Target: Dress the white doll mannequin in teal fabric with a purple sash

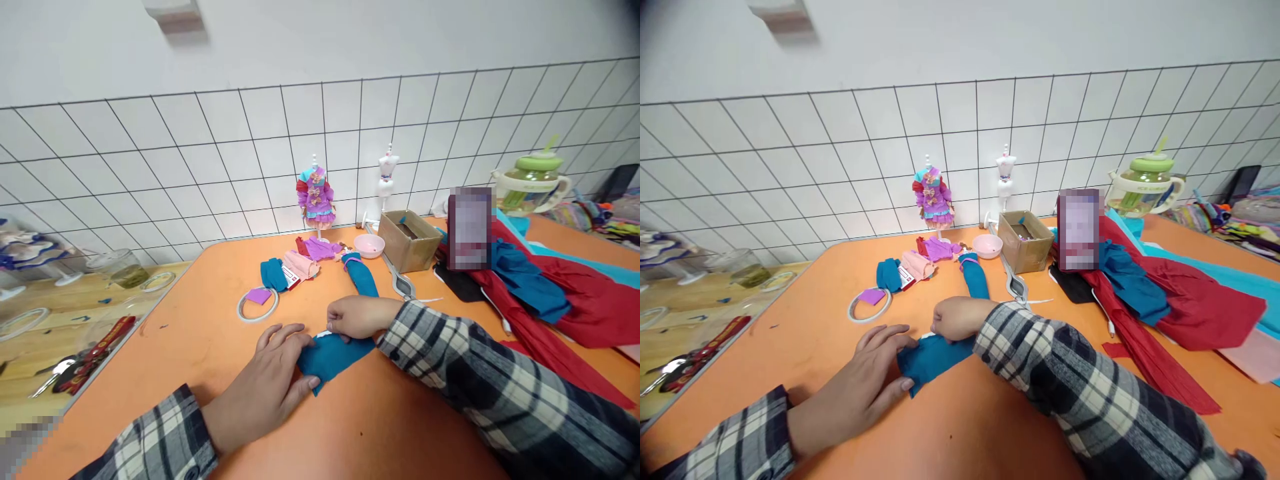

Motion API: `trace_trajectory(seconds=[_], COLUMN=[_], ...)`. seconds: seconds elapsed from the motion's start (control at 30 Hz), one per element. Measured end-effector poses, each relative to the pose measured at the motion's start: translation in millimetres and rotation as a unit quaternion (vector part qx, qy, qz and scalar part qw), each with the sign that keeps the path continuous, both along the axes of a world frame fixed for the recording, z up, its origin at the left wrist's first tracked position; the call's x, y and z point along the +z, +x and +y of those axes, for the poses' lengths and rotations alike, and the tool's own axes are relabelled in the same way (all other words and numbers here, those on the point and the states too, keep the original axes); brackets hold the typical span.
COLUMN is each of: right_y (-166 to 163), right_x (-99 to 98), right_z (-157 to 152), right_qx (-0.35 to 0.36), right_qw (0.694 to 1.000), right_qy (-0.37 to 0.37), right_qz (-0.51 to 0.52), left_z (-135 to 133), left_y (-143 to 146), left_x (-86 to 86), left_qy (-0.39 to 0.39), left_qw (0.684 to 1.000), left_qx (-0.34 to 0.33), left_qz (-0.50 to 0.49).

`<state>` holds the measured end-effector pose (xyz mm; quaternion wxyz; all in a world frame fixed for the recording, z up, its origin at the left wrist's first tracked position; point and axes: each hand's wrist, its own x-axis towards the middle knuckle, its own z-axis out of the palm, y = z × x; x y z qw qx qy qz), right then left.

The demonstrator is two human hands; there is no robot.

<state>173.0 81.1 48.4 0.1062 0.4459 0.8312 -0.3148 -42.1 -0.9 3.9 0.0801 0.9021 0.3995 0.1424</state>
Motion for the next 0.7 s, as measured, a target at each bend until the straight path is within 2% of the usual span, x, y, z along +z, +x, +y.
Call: trace_trajectory(seconds=[0.1, 0.43, 0.7], right_y=[0, -8, -11], right_x=[-4.6, 1.6, -8.6], right_z=[3, -4, -4], right_qx=[0.015, 0.017, 0.01], right_qw=[1.0, 0.993, 0.989], right_qy=[0.004, 0.062, 0.103], right_qz=[-0.026, -0.097, -0.102], left_z=[3, 9, 13], left_y=[-2, 0, 6], left_x=[-0.5, -1.9, -3.4], left_qy=[-0.02, -0.019, -0.011], left_qw=[1.0, 0.998, 0.997], left_qx=[0.008, -0.051, -0.056], left_qz=[-0.011, 0.021, 0.053])
